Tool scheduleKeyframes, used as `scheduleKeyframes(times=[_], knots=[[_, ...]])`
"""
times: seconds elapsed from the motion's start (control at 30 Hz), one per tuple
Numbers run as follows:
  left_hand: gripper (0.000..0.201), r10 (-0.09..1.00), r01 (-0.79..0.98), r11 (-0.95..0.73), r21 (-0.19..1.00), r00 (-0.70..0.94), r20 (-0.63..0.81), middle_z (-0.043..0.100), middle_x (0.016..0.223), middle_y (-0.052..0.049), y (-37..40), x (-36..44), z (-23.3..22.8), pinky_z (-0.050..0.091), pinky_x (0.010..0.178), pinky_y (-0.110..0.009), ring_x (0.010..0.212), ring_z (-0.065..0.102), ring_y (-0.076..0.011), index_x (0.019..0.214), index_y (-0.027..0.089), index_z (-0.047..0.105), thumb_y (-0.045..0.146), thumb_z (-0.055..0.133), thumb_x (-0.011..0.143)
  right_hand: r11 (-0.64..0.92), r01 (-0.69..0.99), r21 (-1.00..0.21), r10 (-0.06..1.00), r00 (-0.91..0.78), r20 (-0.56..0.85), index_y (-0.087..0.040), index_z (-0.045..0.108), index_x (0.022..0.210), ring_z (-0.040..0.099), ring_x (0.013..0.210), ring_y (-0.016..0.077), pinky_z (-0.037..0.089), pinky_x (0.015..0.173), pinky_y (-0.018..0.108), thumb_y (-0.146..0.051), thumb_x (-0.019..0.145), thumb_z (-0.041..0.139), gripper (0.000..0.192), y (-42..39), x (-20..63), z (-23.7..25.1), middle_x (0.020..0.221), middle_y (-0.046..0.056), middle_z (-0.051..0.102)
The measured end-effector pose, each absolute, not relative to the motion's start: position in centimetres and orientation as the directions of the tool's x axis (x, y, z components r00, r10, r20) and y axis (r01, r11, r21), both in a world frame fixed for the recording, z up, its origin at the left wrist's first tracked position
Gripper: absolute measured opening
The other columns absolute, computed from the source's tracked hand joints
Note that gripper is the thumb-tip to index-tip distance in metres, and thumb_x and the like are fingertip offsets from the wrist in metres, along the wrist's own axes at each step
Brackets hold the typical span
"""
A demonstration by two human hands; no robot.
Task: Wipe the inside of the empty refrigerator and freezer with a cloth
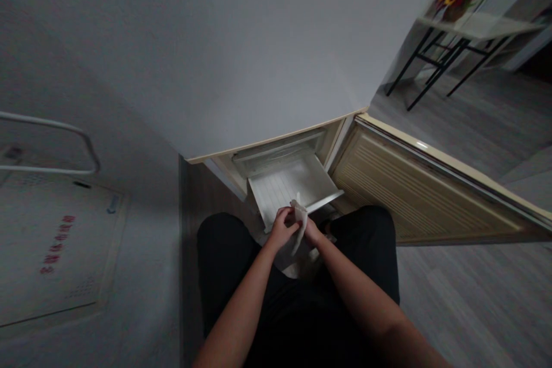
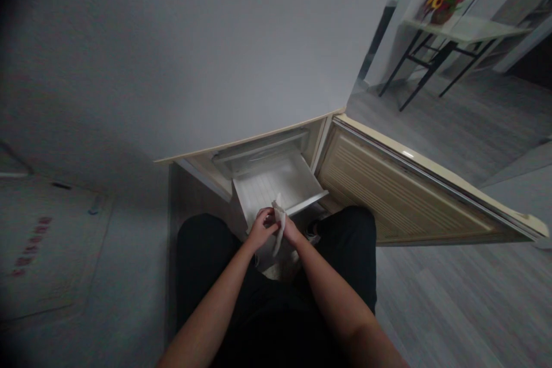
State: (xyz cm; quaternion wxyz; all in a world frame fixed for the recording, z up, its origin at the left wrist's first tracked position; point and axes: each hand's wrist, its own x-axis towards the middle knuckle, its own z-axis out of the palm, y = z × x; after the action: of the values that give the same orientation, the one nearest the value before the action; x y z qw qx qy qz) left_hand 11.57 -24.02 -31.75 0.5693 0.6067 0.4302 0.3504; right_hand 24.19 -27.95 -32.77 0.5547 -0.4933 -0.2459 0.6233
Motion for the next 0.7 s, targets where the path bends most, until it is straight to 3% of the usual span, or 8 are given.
scheduleKeyframes(times=[0.13, 0.27, 0.43, 0.5, 0.63, 0.7], knots=[[0.021, 0.902, 0.097, 0.023, 0.995, 0.426, -0.062, 0.063, 0.103, -0.006, -23.6, 11.7, -31.4, 0.054, 0.089, -0.037, 0.097, 0.064, -0.0204, 0.084, 0.019, 0.065, 0.031, 0.077, 0.072, -0.235, -0.461, -0.856, 0.939, 0.121, -0.323, -0.024, 0.068, 0.108, 0.07, 0.093, 0.0263, 0.056, 0.088, 0.041, -0.06, 0.068, 0.078, 0.054, -27.5, 24.0, -32.1, 0.103, 0.007, 0.074], [0.023, 0.89, 0.064, 0.049, 0.997, 0.451, -0.073, 0.065, 0.084, -0.001, -23.5, 11.7, -31.2, 0.054, 0.083, -0.034, 0.082, 0.065, -0.0174, 0.076, 0.02, 0.058, 0.034, 0.075, 0.073, -0.161, -0.423, -0.891, 0.919, 0.264, -0.292, -0.023, 0.065, 0.102, 0.066, 0.088, 0.0212, 0.054, 0.085, 0.035, -0.052, 0.07, 0.075, 0.044, -27.4, 23.9, -32.3, 0.096, 0.004, 0.071], [0.029, 0.894, 0.034, 0.084, 0.996, 0.439, -0.09, 0.067, 0.113, -0.008, -23.2, 11.5, -31.0, 0.051, 0.092, -0.035, 0.108, 0.064, -0.0226, 0.067, 0.019, 0.054, 0.038, 0.076, 0.073, -0.063, -0.263, -0.963, 0.904, 0.395, -0.167, -0.022, 0.058, 0.085, 0.058, 0.076, 0.0154, 0.048, 0.073, 0.027, -0.041, 0.067, 0.075, 0.031, -27.5, 24.9, -32.0, 0.08, -0.001, 0.063], [0.029, 0.878, 0.027, 0.117, 0.993, 0.464, -0.116, 0.068, 0.114, -0.009, -23.2, 11.5, -31.0, 0.051, 0.091, -0.034, 0.107, 0.063, -0.0231, 0.064, 0.019, 0.054, 0.037, 0.077, 0.071, -0.04, -0.229, -0.973, 0.911, 0.392, -0.13, -0.022, 0.055, 0.08, 0.055, 0.071, 0.0141, 0.046, 0.068, 0.026, -0.041, 0.065, 0.076, 0.032, -27.6, 25.3, -31.7, 0.077, -0.002, 0.06], [0.018, 0.855, 0.019, 0.193, 0.981, 0.487, -0.178, 0.068, 0.085, -0.002, -23.1, 11.2, -31.1, 0.05, 0.08, -0.031, 0.083, 0.063, -0.0175, 0.07, 0.02, 0.059, 0.034, 0.07, 0.074, -0.068, -0.14, -0.988, 0.913, 0.391, -0.118, -0.022, 0.049, 0.071, 0.045, 0.063, 0.0116, 0.037, 0.057, 0.022, -0.044, 0.066, 0.077, 0.036, -27.7, 25.9, -31.0, 0.068, -0.004, 0.052], [0.013, 0.868, 0.005, 0.213, 0.977, 0.457, -0.191, 0.065, 0.08, 0.0, -22.9, 11.1, -31.3, 0.049, 0.079, -0.029, 0.081, 0.061, -0.0158, 0.076, 0.02, 0.06, 0.032, 0.066, 0.076, -0.091, -0.135, -0.987, 0.914, 0.383, -0.136, -0.022, 0.047, 0.068, 0.041, 0.06, 0.0109, 0.034, 0.055, 0.022, -0.047, 0.066, 0.078, 0.04, -27.8, 25.9, -30.8, 0.065, -0.004, 0.048]])
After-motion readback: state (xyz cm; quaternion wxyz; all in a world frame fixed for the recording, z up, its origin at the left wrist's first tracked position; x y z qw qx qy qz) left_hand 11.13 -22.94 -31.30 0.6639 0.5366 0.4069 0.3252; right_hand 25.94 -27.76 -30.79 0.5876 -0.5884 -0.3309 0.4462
